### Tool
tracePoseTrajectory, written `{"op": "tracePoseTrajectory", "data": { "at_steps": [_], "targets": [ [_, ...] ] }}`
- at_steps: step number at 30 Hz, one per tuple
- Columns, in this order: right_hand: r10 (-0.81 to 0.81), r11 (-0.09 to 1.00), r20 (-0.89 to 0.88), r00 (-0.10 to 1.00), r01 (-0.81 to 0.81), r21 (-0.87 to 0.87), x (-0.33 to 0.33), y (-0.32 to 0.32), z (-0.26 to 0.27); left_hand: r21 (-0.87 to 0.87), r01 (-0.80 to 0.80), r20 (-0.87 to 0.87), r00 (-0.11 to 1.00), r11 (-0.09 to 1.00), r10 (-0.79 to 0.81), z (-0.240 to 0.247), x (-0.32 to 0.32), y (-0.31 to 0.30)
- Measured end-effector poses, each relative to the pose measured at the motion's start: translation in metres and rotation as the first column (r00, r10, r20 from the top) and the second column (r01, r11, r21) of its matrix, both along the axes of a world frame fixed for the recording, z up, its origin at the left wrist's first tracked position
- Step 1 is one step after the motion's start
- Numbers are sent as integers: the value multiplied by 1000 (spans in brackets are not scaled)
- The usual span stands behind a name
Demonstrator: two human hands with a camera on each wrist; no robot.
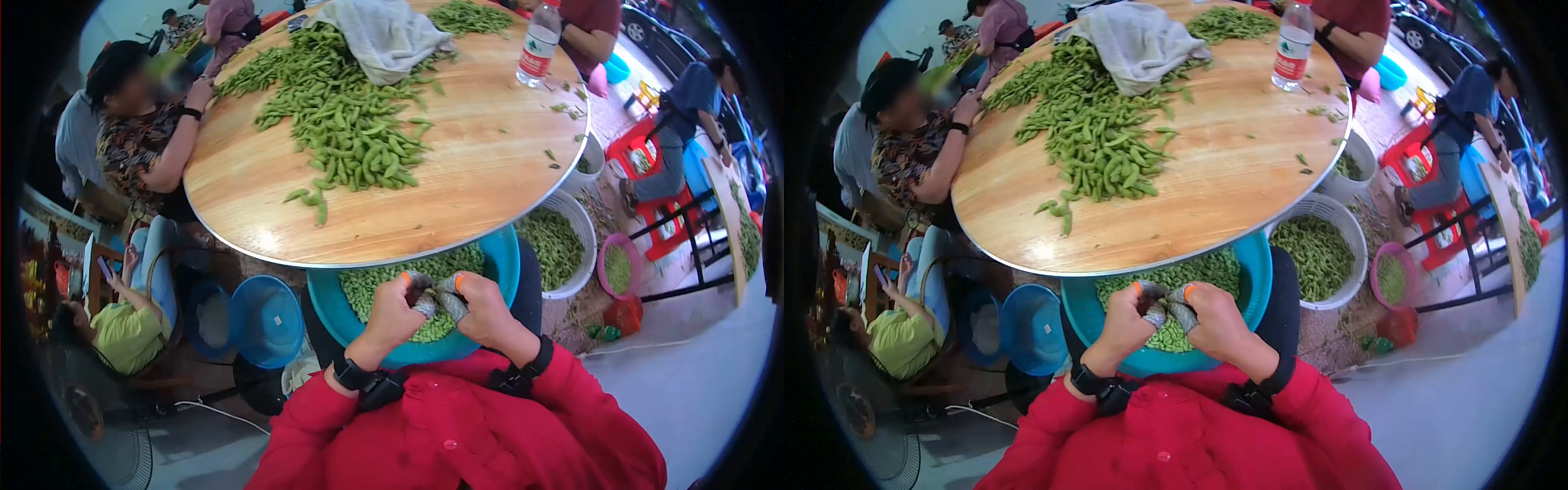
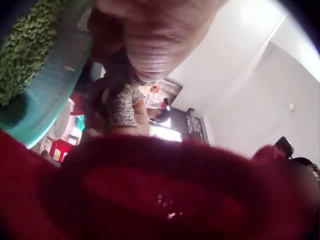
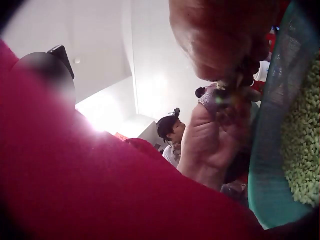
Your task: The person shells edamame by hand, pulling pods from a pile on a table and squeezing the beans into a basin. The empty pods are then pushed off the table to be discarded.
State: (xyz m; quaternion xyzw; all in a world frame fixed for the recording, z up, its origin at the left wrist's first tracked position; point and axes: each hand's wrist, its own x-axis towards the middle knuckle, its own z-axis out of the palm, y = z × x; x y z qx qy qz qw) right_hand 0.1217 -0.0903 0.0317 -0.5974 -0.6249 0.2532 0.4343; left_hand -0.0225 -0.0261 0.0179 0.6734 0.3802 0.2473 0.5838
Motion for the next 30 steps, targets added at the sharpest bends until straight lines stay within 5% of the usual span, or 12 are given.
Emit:
{"op": "tracePoseTrajectory", "data": {
  "at_steps": [4,7,11,15,19,21,24,28,30],
  "targets": [
    [-14,1000,10,1000,14,-13,4,0,6,32,48,45,998,998,-50,-8,-2,5],
    [28,996,56,998,-33,82,2,1,-1,-270,74,108,993,960,-46,-2,-1,5],
    [17,999,32,999,-18,40,0,0,-1,-92,33,201,979,995,-14,-21,0,5],
    [-95,986,-297,950,50,-157,8,1,-1,-58,11,132,991,998,-3,-3,-2,5],
    [-190,928,-669,719,-92,-362,23,2,-7,-122,92,65,994,988,-84,-3,-12,10],
    [-260,899,-764,591,-141,-415,21,1,3,-33,152,14,988,988,-152,3,-10,4],
    [-257,893,-792,553,-178,-414,20,1,1,56,192,-56,980,980,-189,1,-8,1],
    [-196,890,-700,687,-175,-421,15,3,-4,252,162,-147,981,954,-128,-11,-4,1],
    [-137,895,-664,735,-195,-401,10,3,-6,492,237,-267,957,838,-113,-16,-3,3]
  ]
}}
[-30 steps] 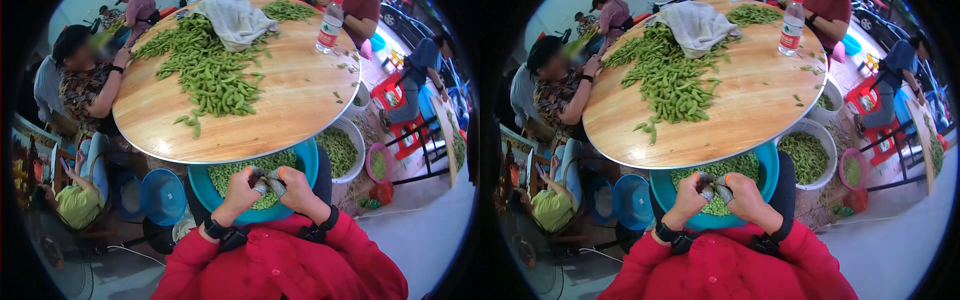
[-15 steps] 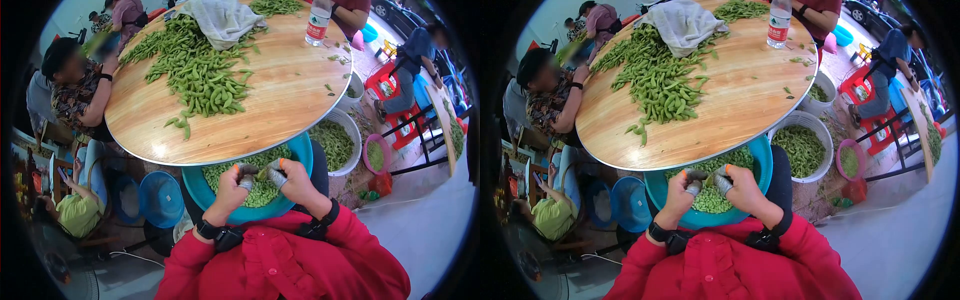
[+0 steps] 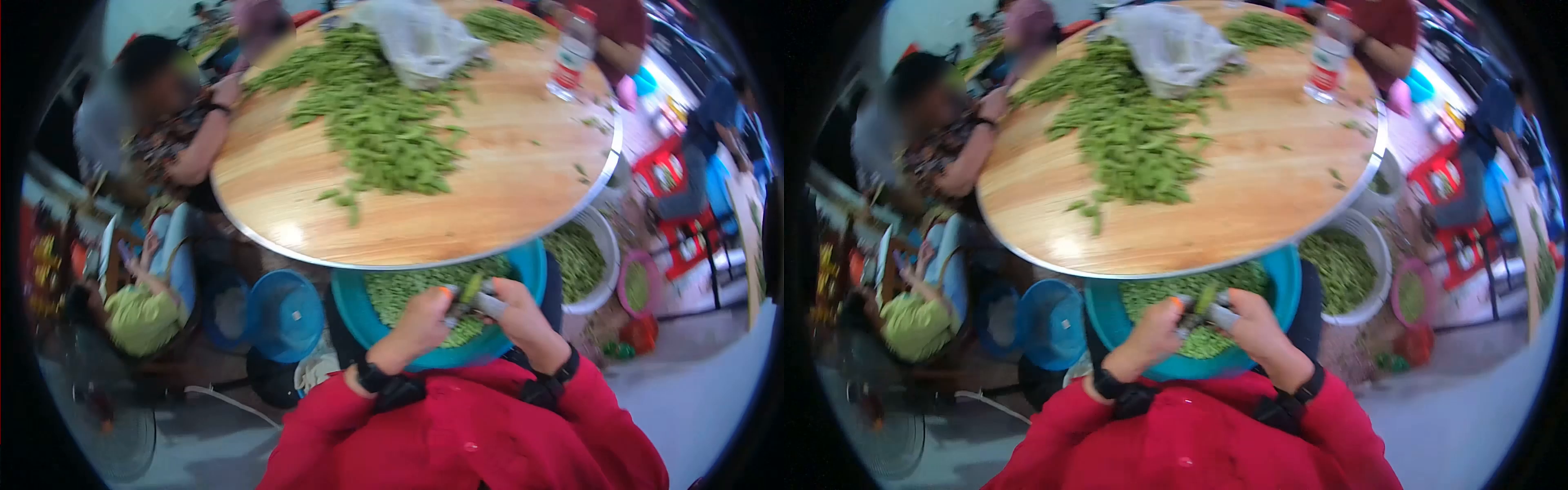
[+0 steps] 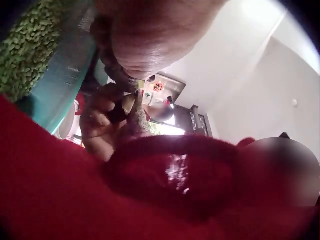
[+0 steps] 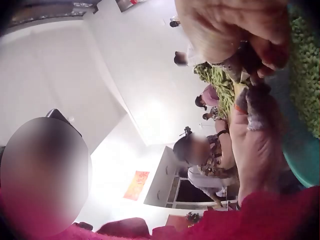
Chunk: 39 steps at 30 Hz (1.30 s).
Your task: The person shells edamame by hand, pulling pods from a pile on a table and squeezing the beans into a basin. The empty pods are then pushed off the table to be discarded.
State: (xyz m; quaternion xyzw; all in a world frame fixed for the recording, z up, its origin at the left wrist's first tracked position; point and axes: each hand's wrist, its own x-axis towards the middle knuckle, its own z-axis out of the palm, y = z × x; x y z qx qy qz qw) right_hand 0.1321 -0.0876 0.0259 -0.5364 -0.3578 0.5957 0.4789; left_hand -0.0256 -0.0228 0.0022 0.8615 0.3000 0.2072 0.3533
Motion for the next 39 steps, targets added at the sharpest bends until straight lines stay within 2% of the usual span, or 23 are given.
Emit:
{"op": "tracePoseTrajectory", "data": {
  "at_steps": [2,4,7,8,13,14,18,22,24,25,27,29,34,39],
  "targets": [
    [-4,1000,-43,999,3,-14,0,2,-3,145,6,-27,1000,989,-3,-1,1,0],
    [-31,999,7,999,31,-22,-2,2,-3,162,-6,9,1000,987,4,7,0,-1],
    [-36,999,-8,999,36,-32,-8,4,3,234,-29,51,999,972,17,3,-3,-3],
    [-37,999,-32,999,37,-28,-8,4,3,248,-23,8,1000,968,21,4,-4,-3],
    [-78,995,-174,982,65,-79,-9,2,13,264,-13,33,999,964,4,11,-8,0],
    [-80,995,-159,984,71,-65,-9,2,11,282,-14,47,999,959,0,11,-8,0],
    [-18,1000,-69,997,19,16,-6,5,-4,347,-16,54,999,938,-3,8,-8,-1],
    [-18,999,-106,994,21,26,-14,5,5,342,-27,19,1000,939,22,10,-7,-1],
    [19,1000,-160,987,-16,20,-10,4,9,425,-35,35,999,904,23,12,-11,0],
    [26,1000,-103,994,-25,7,-10,2,13,456,-59,118,993,888,5,15,-12,-1],
    [92,995,34,995,-93,30,-5,1,9,443,1,60,998,896,-31,20,-13,2],
    [46,999,53,998,-46,7,-8,-1,16,412,32,55,997,911,-60,27,-13,2],
    [84,996,95,992,-85,9,-7,0,18,424,29,21,999,905,-41,28,-14,2],
    [88,996,56,995,-89,27,-5,-1,20,436,30,23,999,899,-44,36,-13,1]
  ]
}}
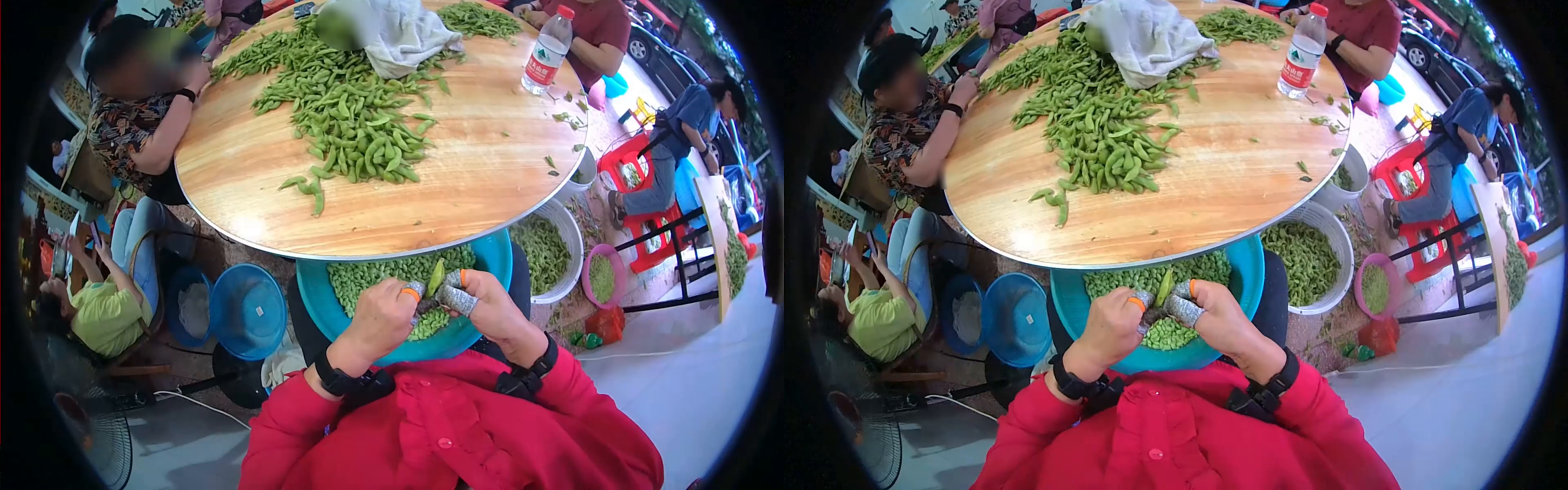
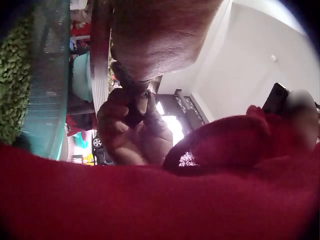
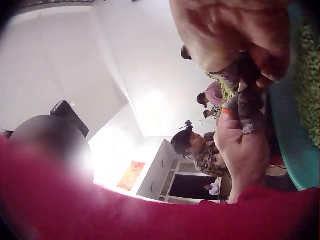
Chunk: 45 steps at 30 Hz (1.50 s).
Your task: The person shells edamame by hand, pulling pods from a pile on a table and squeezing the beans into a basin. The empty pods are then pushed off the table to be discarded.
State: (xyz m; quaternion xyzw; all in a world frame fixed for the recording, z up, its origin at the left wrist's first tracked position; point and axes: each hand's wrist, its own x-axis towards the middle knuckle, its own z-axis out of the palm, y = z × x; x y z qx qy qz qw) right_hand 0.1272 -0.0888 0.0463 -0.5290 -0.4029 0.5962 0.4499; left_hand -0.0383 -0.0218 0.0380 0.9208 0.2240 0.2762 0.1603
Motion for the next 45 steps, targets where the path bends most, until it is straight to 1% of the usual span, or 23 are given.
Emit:
{"op": "tracePoseTrajectory", "data": {
  "at_steps": [4,7,10,16,17,20,23,26,27,30,31,32,33,34,35,36,37,39,40,41,42,43,45],
  "targets": [
    [-19,1000,17,1000,19,23,-1,0,4,14,12,5,1000,1000,-12,-1,2,1],
    [-65,998,-44,997,66,3,-5,-1,12,30,7,-30,1000,1000,-6,0,2,0],
    [-40,999,72,997,39,15,0,0,-3,5,17,-5,1000,1000,-17,-6,4,1],
    [-81,997,271,959,72,41,1,0,-15,-52,6,39,999,999,-4,-18,7,-2],
    [-113,992,239,964,93,90,-1,1,-21,-49,-5,38,999,999,7,-22,8,-3],
    [-95,994,266,959,78,71,3,-2,-35,-117,-3,64,998,993,10,-30,9,-4],
    [-79,997,87,993,79,7,4,-4,-33,-212,53,57,998,976,-41,-33,9,-2],
    [-86,996,-1,996,86,-38,8,-8,-42,-289,89,21,996,953,-87,-35,9,-2],
    [-158,986,-34,987,156,-50,11,-10,-41,-306,98,3,995,947,-103,-36,8,-2],
    [-395,918,-102,913,386,-92,40,-18,-43,-320,74,-56,994,944,-97,-33,2,0],
    [-493,870,-118,862,491,-44,61,-24,-56,-318,59,-77,993,946,-87,-31,-1,2],
    [-713,700,-226,664,695,-166,78,-26,-60,-289,47,-97,992,956,-78,-30,-5,2],
    [-750,659,-252,612,722,-208,102,-32,-65,-259,36,-117,991,965,-69,-29,-9,3],
    [-738,674,-212,640,700,-235,132,-44,-83,-228,28,-137,989,973,-61,-28,-12,4],
    [-770,639,-278,575,690,-342,155,-56,-99,-248,35,-138,988,968,-71,-21,-15,8],
    [-847,531,-254,467,768,-358,160,-65,-99,-264,29,-143,987,964,-69,-8,-18,16],
    [-863,504,-251,439,784,-361,167,-72,-104,-277,6,-153,987,961,-50,3,-24,26],
    [-813,582,-199,547,777,-240,183,-93,-119,-130,-145,2,989,981,147,14,-34,59],
    [-804,594,-195,562,776,-211,186,-96,-126,-67,-233,39,971,970,236,17,-37,79],
    [-838,537,-324,438,767,-351,181,-91,-117,-6,-312,83,947,950,312,18,-38,101],
    [-888,451,-288,359,806,-384,177,-85,-119,53,-332,116,939,942,324,20,-37,124],
    [-883,463,-274,380,801,-379,170,-80,-115,109,-343,151,933,933,325,20,-36,143],
    [-863,503,-243,442,791,-348,157,-74,-108,126,-353,-111,924,927,367,18,-38,168]
  ]
}}
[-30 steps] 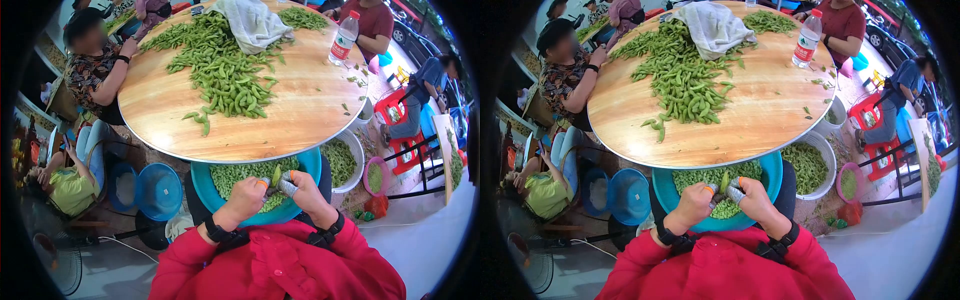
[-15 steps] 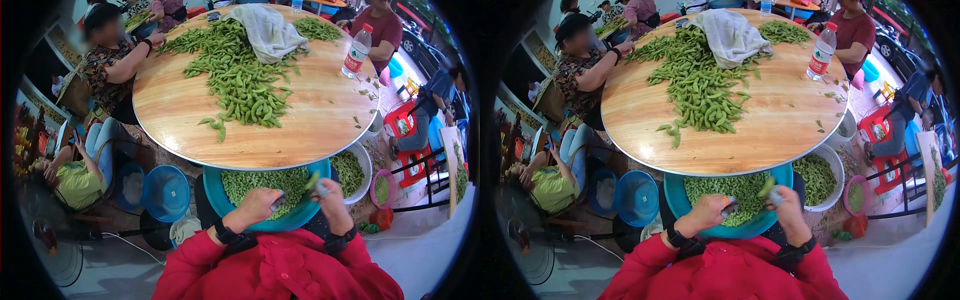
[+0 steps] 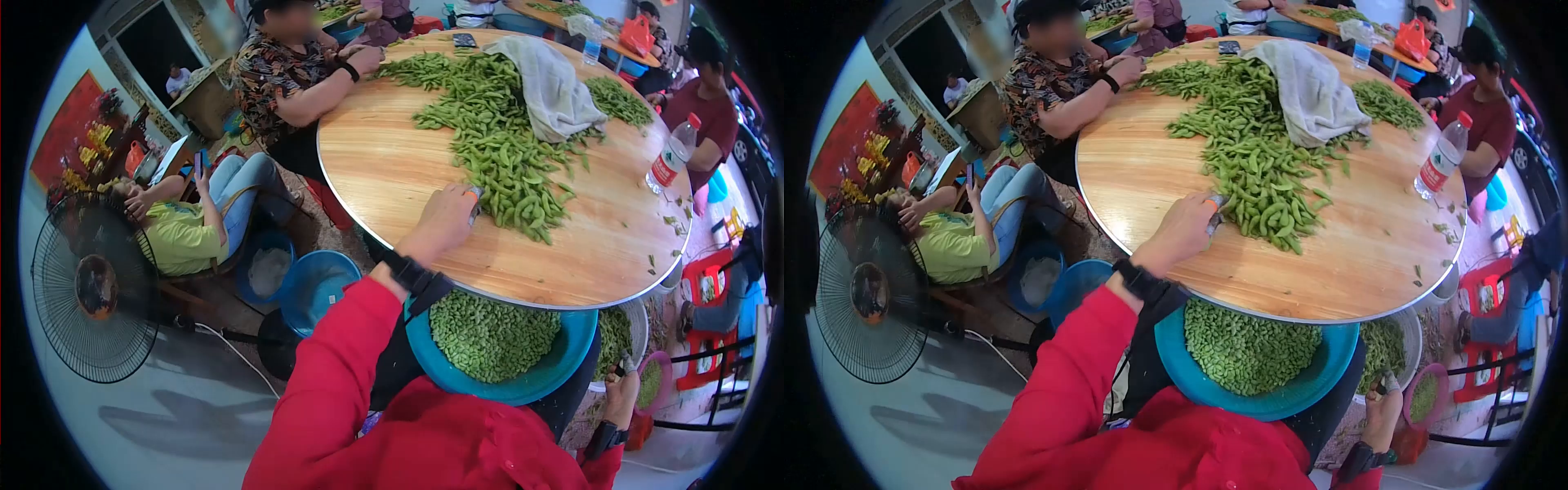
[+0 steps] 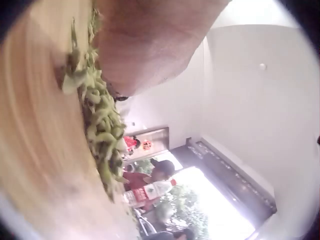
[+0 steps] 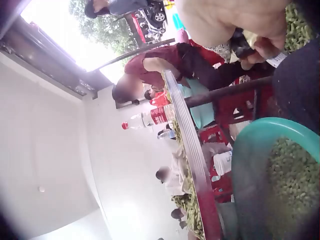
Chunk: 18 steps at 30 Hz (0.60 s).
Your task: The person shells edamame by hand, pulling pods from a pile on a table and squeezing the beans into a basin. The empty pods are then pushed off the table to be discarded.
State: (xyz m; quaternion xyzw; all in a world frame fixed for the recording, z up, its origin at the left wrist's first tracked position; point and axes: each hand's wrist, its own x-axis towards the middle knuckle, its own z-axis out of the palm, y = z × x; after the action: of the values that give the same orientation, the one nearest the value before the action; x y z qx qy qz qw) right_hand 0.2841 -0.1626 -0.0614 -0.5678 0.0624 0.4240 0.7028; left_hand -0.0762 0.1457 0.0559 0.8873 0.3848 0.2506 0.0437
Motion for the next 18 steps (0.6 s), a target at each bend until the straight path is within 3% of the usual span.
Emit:
{"op": "tracePoseTrajectory", "data": {
  "at_steps": [1,5,8,11,14,17,18],
  "targets": [
    [40,999,35,999,-40,-2,-3,2,1,-41,-20,-124,992,999,15,-2,-1,9],
    [129,991,155,979,-130,-4,-22,10,17,-134,-49,-191,981,990,23,10,0,13],
    [164,981,276,947,-185,53,-37,16,24,-459,-173,-160,981,872,110,20,2,13],
    [275,951,358,892,-308,36,-52,26,47,23,-123,-206,971,992,125,10,0,15],
    [453,872,579,678,-471,-130,-67,34,66,337,-132,-41,987,932,154,20,-1,13],
    [478,824,701,529,-546,-150,-89,44,81,172,-218,164,968,961,191,45,4,-14],
    [528,779,718,454,-595,-197,-97,48,91,-14,-135,361,923,991,131,40,8,-22]
  ]
}}
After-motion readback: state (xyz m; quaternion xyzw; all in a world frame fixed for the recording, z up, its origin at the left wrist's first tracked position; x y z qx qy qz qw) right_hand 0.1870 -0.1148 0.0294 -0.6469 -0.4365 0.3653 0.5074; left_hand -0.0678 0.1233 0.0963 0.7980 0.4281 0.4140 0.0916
